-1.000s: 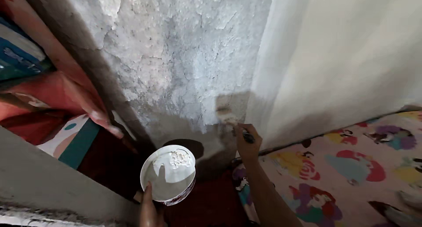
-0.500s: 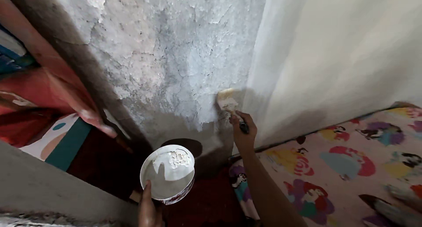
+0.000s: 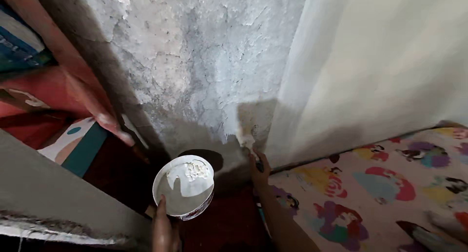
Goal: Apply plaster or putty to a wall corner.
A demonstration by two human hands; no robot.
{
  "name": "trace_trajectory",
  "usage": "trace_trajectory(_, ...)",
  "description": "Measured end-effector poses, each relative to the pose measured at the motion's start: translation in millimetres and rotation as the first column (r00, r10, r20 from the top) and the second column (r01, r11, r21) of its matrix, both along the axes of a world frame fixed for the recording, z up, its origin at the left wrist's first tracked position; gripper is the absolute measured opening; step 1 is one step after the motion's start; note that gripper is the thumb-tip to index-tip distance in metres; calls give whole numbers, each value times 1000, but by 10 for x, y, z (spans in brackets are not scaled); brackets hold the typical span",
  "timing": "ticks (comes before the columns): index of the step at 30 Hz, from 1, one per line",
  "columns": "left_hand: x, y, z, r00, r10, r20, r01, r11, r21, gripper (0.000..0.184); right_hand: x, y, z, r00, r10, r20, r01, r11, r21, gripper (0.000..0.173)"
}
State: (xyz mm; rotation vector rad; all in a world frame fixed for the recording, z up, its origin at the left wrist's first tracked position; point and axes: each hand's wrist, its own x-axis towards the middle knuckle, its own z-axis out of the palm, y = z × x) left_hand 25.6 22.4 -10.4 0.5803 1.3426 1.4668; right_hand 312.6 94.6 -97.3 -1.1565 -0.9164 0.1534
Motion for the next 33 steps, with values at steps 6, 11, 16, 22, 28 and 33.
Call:
trace_trajectory(6, -52, -17, 8, 1000, -18, 5, 18, 1000, -3, 50, 38, -152, 353, 981, -126, -148, 119, 991, -56, 21)
trace_trajectory(11, -120, -36, 13, 999, 5, 32, -5, 1000, 20, 53, 236, -18, 1196, 981, -60, -182, 68, 997, 35, 22)
trace_trajectory(16, -186, -37, 24, 1000, 16, 21, -16, 1000, 20, 52, 290, -85, 1051, 996, -92, 14, 84, 954, 287, 28)
trace_trajectory(22, -162, -35, 33, 1000, 16, 21, -17, 1000, 17, 51, 278, -172, 397, 991, -68, -115, 44, 978, -202, 25)
trace_trajectory(28, -179, -39, -17, 1000, -2, 11, 2, 1000, 16, 52, 352, -176, 1009, 1000, -23, 12, 19, 969, 246, 30)
trace_trajectory(33, -164, -20, -23, 1000, 16, -1, -16, 1000, 25, 51, 370, -61, 338, 995, -75, -64, 71, 996, -62, 29)
